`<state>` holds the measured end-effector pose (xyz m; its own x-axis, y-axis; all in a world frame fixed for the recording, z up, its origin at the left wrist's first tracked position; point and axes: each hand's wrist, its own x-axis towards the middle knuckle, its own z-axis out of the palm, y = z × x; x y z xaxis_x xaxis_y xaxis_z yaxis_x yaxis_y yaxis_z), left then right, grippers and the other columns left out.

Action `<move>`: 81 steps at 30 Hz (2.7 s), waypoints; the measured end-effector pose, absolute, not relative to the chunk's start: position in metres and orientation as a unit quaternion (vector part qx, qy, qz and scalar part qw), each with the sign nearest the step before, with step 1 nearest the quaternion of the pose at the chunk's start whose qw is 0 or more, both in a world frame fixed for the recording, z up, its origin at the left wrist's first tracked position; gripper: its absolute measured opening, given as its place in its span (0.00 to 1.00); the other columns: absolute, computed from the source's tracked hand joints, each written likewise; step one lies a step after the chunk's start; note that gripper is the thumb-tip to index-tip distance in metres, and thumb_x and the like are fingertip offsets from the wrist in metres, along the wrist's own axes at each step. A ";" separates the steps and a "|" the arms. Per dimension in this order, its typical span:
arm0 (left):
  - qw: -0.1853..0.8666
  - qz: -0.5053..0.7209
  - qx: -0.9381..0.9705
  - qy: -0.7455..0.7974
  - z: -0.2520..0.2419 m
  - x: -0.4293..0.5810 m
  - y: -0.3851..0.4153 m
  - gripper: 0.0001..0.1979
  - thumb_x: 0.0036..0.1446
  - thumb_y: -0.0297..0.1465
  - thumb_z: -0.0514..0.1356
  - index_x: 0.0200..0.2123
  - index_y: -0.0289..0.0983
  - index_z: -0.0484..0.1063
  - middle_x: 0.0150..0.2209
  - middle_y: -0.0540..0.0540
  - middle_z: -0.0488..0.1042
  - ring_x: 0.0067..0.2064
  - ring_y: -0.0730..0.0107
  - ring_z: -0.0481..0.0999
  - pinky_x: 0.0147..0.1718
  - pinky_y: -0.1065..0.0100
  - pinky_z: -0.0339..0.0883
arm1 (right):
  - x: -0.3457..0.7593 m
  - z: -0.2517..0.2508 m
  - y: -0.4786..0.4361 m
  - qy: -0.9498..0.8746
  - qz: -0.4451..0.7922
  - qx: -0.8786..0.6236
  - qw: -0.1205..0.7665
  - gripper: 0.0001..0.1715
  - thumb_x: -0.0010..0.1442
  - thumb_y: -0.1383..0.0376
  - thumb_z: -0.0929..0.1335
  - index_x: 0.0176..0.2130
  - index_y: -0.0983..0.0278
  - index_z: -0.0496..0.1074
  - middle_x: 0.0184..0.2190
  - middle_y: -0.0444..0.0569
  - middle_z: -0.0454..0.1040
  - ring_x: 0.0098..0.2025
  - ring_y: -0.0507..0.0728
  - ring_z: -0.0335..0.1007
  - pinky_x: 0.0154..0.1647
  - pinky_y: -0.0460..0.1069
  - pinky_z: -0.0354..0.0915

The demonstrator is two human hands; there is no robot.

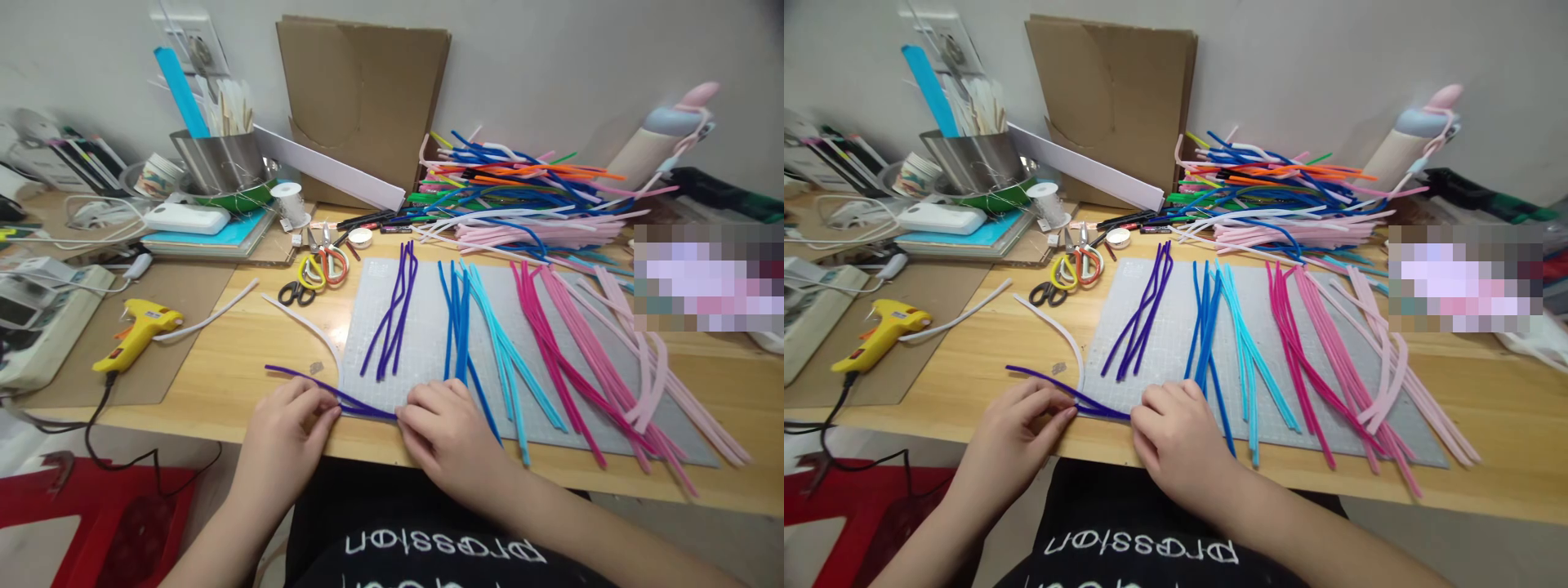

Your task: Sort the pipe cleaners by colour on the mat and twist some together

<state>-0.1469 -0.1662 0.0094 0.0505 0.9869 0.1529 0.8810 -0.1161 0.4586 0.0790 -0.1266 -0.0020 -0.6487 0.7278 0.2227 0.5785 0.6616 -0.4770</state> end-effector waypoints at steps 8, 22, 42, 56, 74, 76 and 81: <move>0.090 0.199 0.750 0.625 0.008 -0.149 -0.162 0.07 0.57 0.29 0.56 0.34 0.43 0.74 0.36 0.47 0.68 0.39 0.62 0.68 0.37 0.61 0.62 | 0.079 -0.003 -0.127 -0.891 0.173 -0.370 0.199 0.09 0.61 0.67 0.62 0.32 0.63 0.70 0.30 0.45 0.69 0.34 0.54 0.60 0.36 0.51 0.48; 0.124 0.194 0.743 0.629 0.010 -0.149 -0.161 0.06 0.57 0.29 0.55 0.31 0.40 0.72 0.30 0.49 0.72 0.34 0.65 0.70 0.33 0.62 0.61 | 0.107 0.016 -0.136 -0.919 0.120 -0.292 0.236 0.17 0.60 0.66 0.63 0.49 0.61 0.70 0.34 0.48 0.73 0.35 0.56 0.60 0.36 0.53 0.50; 0.130 0.196 0.745 0.624 0.002 -0.155 -0.159 0.05 0.57 0.34 0.57 0.34 0.43 0.72 0.33 0.49 0.73 0.35 0.64 0.71 0.33 0.64 0.62 | 0.098 -0.005 -0.137 -0.934 0.105 -0.294 0.172 0.23 0.62 0.63 0.61 0.56 0.66 0.64 0.33 0.48 0.72 0.34 0.56 0.57 0.36 0.53 0.49; 0.140 0.207 0.733 0.633 0.000 -0.151 -0.158 0.05 0.56 0.35 0.57 0.34 0.42 0.69 0.33 0.49 0.72 0.35 0.64 0.71 0.33 0.64 0.64 | 0.099 -0.008 -0.134 -0.936 0.096 -0.287 0.180 0.24 0.62 0.63 0.61 0.56 0.67 0.63 0.42 0.51 0.73 0.41 0.58 0.62 0.40 0.54 0.51; 0.127 0.264 0.760 0.580 -0.008 -0.143 -0.171 0.08 0.59 0.25 0.54 0.38 0.40 0.71 0.40 0.45 0.71 0.43 0.65 0.71 0.42 0.64 0.67 | 0.062 0.012 -0.113 -0.830 0.331 -0.400 0.205 0.09 0.63 0.69 0.60 0.33 0.64 0.67 0.32 0.46 0.68 0.35 0.52 0.63 0.36 0.47 0.59; 0.126 0.269 0.758 0.580 -0.008 -0.144 -0.172 0.08 0.58 0.26 0.54 0.38 0.40 0.71 0.40 0.45 0.72 0.43 0.65 0.72 0.42 0.64 0.67 | 0.063 0.016 -0.113 -0.815 0.339 -0.417 0.218 0.08 0.63 0.69 0.60 0.34 0.64 0.66 0.33 0.46 0.68 0.36 0.52 0.63 0.36 0.47 0.60; 0.111 0.270 0.764 0.576 -0.010 -0.145 -0.173 0.10 0.58 0.25 0.55 0.39 0.40 0.73 0.40 0.45 0.72 0.42 0.65 0.72 0.41 0.64 0.67 | 0.052 0.018 -0.116 -0.862 0.278 -0.397 0.147 0.05 0.58 0.64 0.66 0.35 0.64 0.68 0.33 0.47 0.69 0.36 0.54 0.63 0.35 0.49 0.58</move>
<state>-0.1450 -0.1726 -0.0102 0.1907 0.9398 0.2835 0.8198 -0.3113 0.4806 0.0520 -0.1157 0.0183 -0.6408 0.7670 0.0329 0.6028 0.5293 -0.5971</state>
